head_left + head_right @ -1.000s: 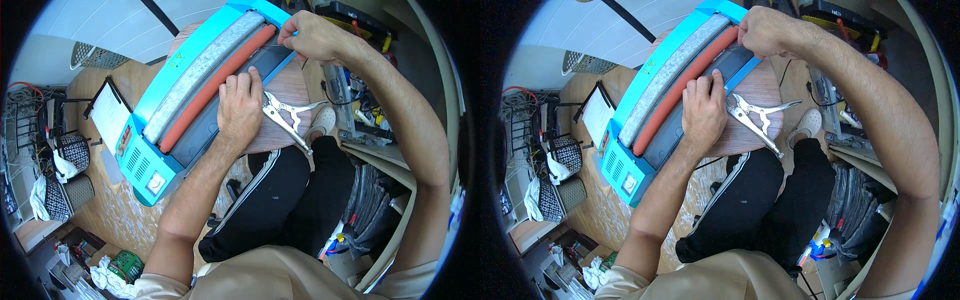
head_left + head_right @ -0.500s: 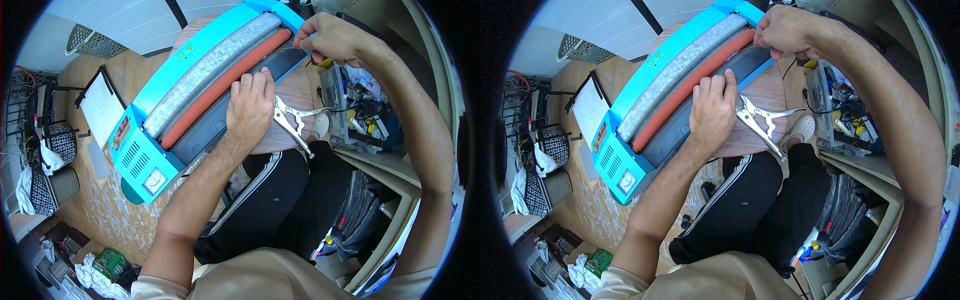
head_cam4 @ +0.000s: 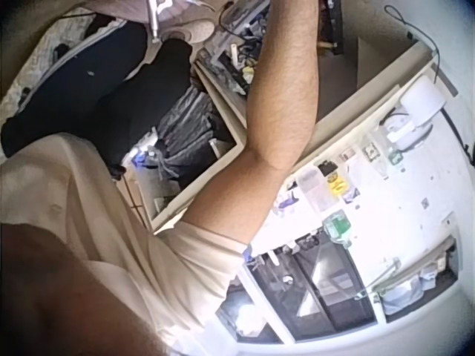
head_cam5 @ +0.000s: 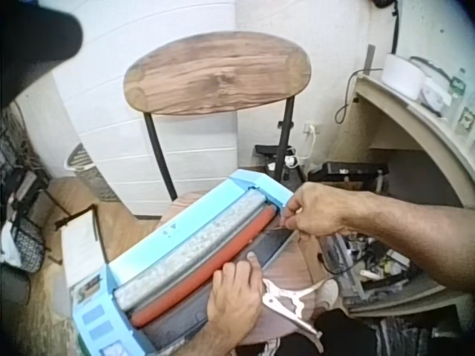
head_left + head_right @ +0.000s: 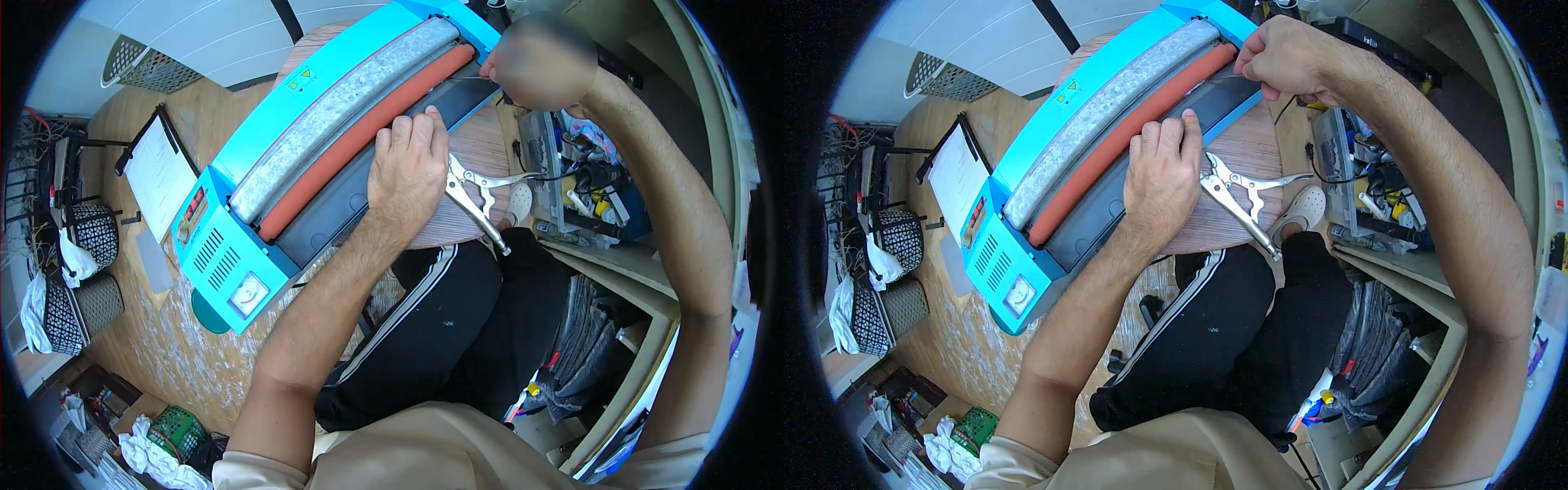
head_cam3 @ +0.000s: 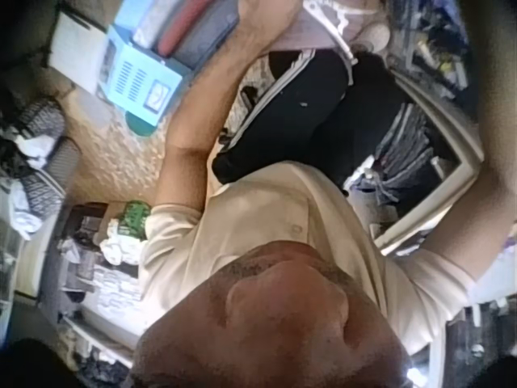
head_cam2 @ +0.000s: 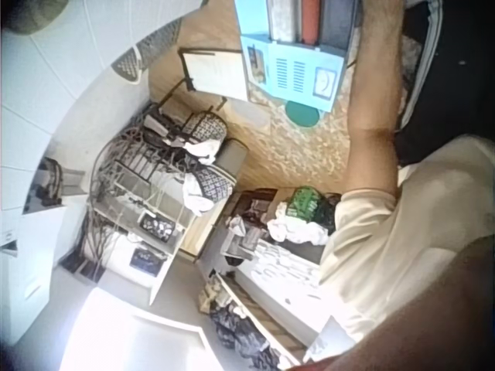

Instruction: Repairing a laminating machine by adjusting the internal rollers using pliers.

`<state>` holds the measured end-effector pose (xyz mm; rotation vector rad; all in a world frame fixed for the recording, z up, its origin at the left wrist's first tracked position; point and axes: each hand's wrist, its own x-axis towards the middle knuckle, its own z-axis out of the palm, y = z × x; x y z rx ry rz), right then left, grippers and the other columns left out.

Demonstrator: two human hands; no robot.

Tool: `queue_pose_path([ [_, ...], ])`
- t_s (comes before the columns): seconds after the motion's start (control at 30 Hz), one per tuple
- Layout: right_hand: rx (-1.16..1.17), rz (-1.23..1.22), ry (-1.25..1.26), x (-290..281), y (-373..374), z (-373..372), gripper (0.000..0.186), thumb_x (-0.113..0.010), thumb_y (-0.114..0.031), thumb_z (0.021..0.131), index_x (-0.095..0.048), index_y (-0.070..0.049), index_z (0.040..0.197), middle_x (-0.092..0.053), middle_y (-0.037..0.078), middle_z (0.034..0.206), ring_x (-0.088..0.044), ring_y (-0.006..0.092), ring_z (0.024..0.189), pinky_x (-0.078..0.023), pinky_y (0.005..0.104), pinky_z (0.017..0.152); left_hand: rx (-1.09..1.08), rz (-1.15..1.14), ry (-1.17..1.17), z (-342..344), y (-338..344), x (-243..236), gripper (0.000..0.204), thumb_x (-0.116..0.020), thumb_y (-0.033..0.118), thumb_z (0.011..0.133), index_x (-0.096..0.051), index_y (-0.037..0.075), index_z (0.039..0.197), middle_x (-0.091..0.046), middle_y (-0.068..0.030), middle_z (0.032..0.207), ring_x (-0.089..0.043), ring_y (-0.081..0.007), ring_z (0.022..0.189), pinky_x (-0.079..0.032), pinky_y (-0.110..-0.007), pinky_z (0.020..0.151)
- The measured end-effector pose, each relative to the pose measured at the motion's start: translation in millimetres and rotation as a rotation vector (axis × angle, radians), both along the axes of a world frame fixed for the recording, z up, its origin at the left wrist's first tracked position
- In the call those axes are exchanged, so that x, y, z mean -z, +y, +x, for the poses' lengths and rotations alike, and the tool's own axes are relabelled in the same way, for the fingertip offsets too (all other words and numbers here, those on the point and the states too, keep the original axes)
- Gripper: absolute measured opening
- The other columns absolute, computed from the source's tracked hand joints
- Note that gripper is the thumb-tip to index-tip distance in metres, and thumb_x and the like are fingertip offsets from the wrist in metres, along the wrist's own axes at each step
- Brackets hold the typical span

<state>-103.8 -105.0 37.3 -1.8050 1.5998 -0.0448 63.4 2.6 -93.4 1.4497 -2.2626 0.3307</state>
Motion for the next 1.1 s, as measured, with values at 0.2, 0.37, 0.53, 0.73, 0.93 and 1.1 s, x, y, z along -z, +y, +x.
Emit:
queue_pose_path([
  [0.2, 0.024, 0.044, -0.004, 0.5, 1.7, -2.2, 0.012, -0.064, -0.004, 0.092, -0.071, 0.004, 0.099, -0.059, 0.007, 0.064, -0.050, 0.0084, 0.043, -0.028, 0.0187, 0.035, -0.002, 0.003, -0.006, -0.3, 0.2, 1.0, 0.038, -0.062, 0.011, 0.086, -0.062, -0.007, 0.119, -0.049, -0.0113, 0.095, -0.046, -0.0234, 0.085, -0.040, -0.035, 0.074],
  [0.37, 0.036, 0.050, -0.035, 8.8, 0.0, -4.2, 0.011, -0.064, -0.003, 0.092, -0.071, 0.003, 0.099, -0.060, 0.006, 0.067, -0.052, 0.0074, 0.046, -0.030, 0.0186, 0.037, -0.003, 0.009, -0.015, -0.1, 0.5, 1.7, 0.037, -0.061, 0.012, 0.087, -0.062, -0.006, 0.119, -0.049, -0.0114, 0.096, -0.045, -0.0234, 0.085, -0.040, -0.035, 0.074],
  [0.53, 0.009, 0.088, -0.216, 26.2, -4.6, -20.7, 0.010, -0.064, -0.002, 0.092, -0.072, 0.000, 0.097, -0.060, 0.004, 0.068, -0.054, 0.0071, 0.050, -0.034, 0.0190, 0.042, -0.007, 0.005, -0.021, 0.8, 1.0, 2.5, 0.038, -0.061, 0.012, 0.087, -0.061, -0.007, 0.120, -0.049, -0.0115, 0.096, -0.045, -0.0236, 0.084, -0.040, -0.035, 0.074],
  [0.73, -0.077, 0.030, -0.376, 52.0, -2.4, -39.3, 0.009, -0.063, -0.004, 0.093, -0.072, -0.002, 0.096, -0.061, 0.004, 0.069, -0.055, 0.0080, 0.054, -0.039, 0.0214, 0.048, -0.003, 0.023, -0.013, -0.6, -0.4, 0.4, 0.039, -0.061, 0.011, 0.087, -0.060, -0.007, 0.121, -0.049, -0.0119, 0.096, -0.045, -0.0240, 0.084, -0.040, -0.035, 0.075],
  [0.93, -0.271, -0.561, 0.179, 63.9, 10.2, -26.2, 0.009, -0.066, -0.009, 0.092, -0.072, -0.002, 0.096, -0.061, 0.004, 0.068, -0.052, 0.0094, 0.053, -0.041, 0.0238, 0.051, -0.004, 0.015, -0.010, -3.4, -0.8, 8.0, 0.041, -0.061, 0.011, 0.087, -0.059, -0.007, 0.123, -0.049, -0.0130, 0.097, -0.045, -0.0246, 0.084, -0.040, -0.036, 0.075],
  [1.1, 0.003, -0.406, -0.043, 82.2, 32.4, -22.7, 0.011, -0.069, -0.015, 0.091, -0.069, -0.004, 0.088, -0.062, 0.004, 0.067, -0.052, 0.0124, 0.052, -0.040, 0.0265, 0.049, -0.011, 0.022, -0.001, -1.3, 1.5, 5.5, 0.042, -0.061, 0.011, 0.087, -0.058, -0.007, 0.124, -0.049, -0.0138, 0.098, -0.045, -0.0252, 0.085, -0.041, -0.036, 0.076],
])
